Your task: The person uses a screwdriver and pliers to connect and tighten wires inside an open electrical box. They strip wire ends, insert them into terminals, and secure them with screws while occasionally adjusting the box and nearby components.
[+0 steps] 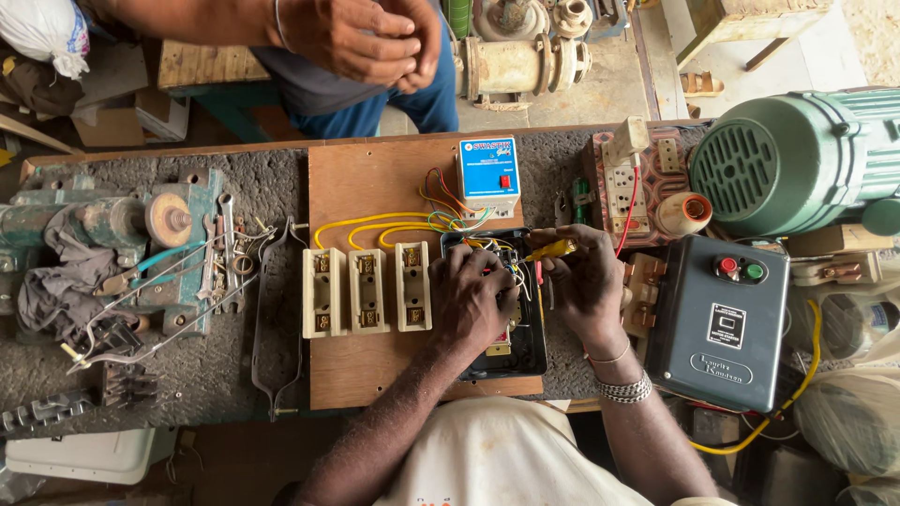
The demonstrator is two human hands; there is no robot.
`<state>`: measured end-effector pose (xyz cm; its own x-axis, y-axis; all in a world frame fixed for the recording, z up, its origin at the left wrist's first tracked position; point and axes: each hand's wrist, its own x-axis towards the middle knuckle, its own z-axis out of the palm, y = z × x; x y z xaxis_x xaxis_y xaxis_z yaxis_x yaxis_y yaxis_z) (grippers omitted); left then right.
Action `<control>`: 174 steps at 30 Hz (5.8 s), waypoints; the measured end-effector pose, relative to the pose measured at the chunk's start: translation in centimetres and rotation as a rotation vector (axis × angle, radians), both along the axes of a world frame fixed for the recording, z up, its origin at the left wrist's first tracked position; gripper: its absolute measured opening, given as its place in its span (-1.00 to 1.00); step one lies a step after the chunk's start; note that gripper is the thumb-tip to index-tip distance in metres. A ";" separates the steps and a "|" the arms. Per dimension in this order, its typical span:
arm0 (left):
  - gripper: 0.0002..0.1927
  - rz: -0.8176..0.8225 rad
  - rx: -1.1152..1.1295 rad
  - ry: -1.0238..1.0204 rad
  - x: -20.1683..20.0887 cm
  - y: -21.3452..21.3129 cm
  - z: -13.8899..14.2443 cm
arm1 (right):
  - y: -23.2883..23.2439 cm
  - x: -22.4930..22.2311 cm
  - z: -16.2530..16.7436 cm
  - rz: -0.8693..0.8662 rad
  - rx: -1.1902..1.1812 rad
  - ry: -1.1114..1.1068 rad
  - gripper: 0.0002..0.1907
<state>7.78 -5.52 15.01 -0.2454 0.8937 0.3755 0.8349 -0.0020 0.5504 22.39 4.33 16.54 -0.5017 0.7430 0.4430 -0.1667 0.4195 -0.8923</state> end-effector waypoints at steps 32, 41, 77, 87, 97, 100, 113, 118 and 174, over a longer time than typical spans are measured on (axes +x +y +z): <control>-0.85 0.016 -0.049 0.043 0.0 0.0 0.4 | 2.8 -0.4 0.2 0.069 0.728 -0.241 -0.44; -0.89 0.043 -0.053 0.046 0.3 0.1 0.5 | 2.2 -0.2 -0.5 0.059 0.561 -0.285 -0.48; -0.88 0.049 -0.069 0.021 0.4 0.0 -0.4 | 2.5 -0.7 0.4 0.055 0.615 -0.255 -0.52; -0.87 0.048 -0.061 0.020 0.4 0.0 -0.2 | 2.1 -0.9 1.3 -0.015 0.721 -0.291 -0.46; -0.89 0.057 -0.047 0.017 0.5 -0.1 0.3 | 2.3 -1.1 0.5 -0.023 0.701 -0.318 -0.45; -0.89 0.054 -0.051 0.017 0.5 -0.2 0.4 | 2.3 -1.1 0.3 -0.157 0.703 -0.352 -0.44; -0.89 0.051 -0.055 -0.004 0.6 -0.1 0.3 | 2.2 -0.7 1.2 -0.020 0.582 -0.520 -0.53; -0.89 0.041 -0.066 -0.018 0.5 -0.3 0.4 | 3.0 -0.1 1.9 0.279 0.377 -0.365 -0.52; -0.88 -0.229 -0.072 -0.205 -6.5 1.6 0.1 | 1.0 2.8 -0.8 0.011 -0.107 -0.263 -0.53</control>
<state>1.30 -3.88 15.12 -0.0993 0.9569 0.2729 0.6885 -0.1319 0.7131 25.15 5.37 15.73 -0.5972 0.7726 0.2155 0.0726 0.3197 -0.9447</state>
